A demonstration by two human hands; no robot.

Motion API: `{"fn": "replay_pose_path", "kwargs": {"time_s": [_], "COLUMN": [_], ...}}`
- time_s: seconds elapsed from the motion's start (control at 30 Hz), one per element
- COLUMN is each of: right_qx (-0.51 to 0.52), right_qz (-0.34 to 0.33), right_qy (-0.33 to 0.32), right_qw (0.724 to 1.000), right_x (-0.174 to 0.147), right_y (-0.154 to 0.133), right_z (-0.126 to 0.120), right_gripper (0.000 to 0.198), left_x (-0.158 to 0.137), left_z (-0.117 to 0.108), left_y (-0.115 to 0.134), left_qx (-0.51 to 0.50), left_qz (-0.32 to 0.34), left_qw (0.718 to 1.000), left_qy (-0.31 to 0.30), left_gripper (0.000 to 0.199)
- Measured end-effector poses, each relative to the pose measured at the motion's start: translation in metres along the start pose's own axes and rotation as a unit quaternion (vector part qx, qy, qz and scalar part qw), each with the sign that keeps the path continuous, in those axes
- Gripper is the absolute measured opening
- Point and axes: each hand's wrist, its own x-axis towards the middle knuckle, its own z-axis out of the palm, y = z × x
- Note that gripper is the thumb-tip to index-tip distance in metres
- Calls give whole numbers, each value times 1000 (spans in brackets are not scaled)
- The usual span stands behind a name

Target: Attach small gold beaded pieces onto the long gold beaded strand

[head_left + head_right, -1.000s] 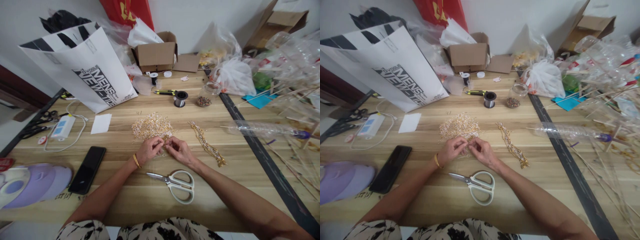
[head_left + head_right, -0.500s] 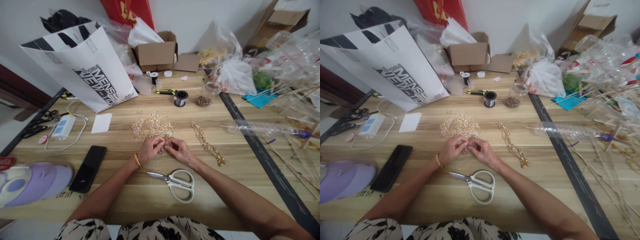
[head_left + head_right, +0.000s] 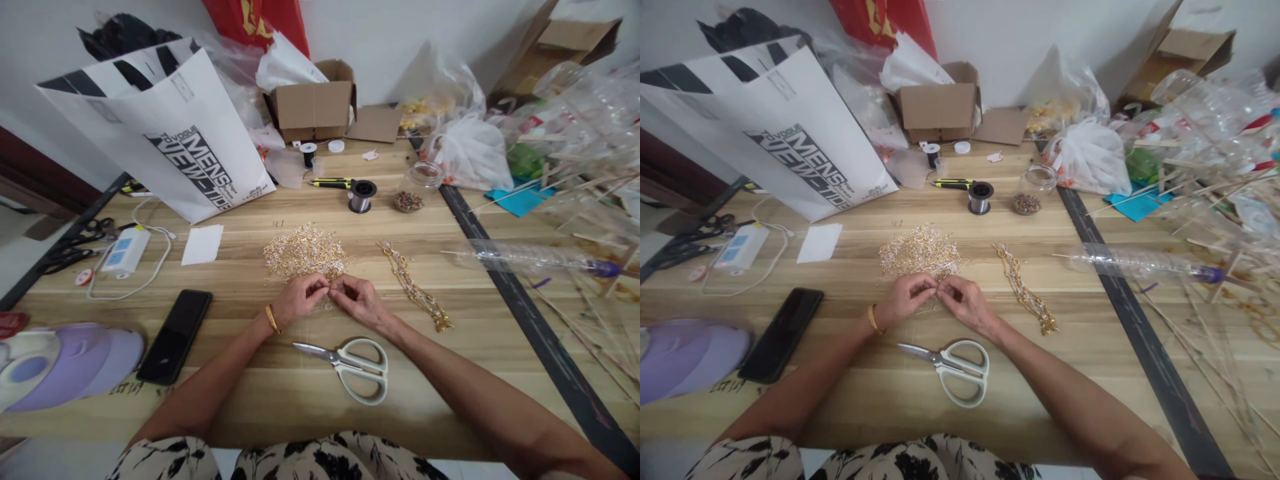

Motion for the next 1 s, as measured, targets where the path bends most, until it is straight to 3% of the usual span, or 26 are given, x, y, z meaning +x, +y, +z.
{"fn": "replay_pose_path", "kwargs": {"time_s": [0.17, 0.43, 0.6, 0.8, 1.0], "right_qx": [-1, -17, -18, -140, -231], "right_qz": [-7, -27, -17, -64, -60], "right_qy": [9, 4, 10, -4, -54], "right_qw": [1000, 999, 1000, 988, 970], "right_x": [-1, -1, -3, -5, -5], "right_y": [0, -4, -1, -8, -10], "right_z": [0, -1, 1, 2, 3], "right_gripper": [17, 19, 17, 9, 17], "left_x": [1, 1, 0, 0, 1], "left_z": [2, 3, 1, -6, -13], "left_y": [-3, 0, -1, -8, -10], "left_qx": [-3, 42, 14, -46, -101], "left_qz": [-1, 32, 13, -21, -31], "left_qw": [1000, 999, 1000, 999, 994], "left_qy": [-29, -10, -14, -21, -25], "left_gripper": [4, 12, 9, 12, 15]}}
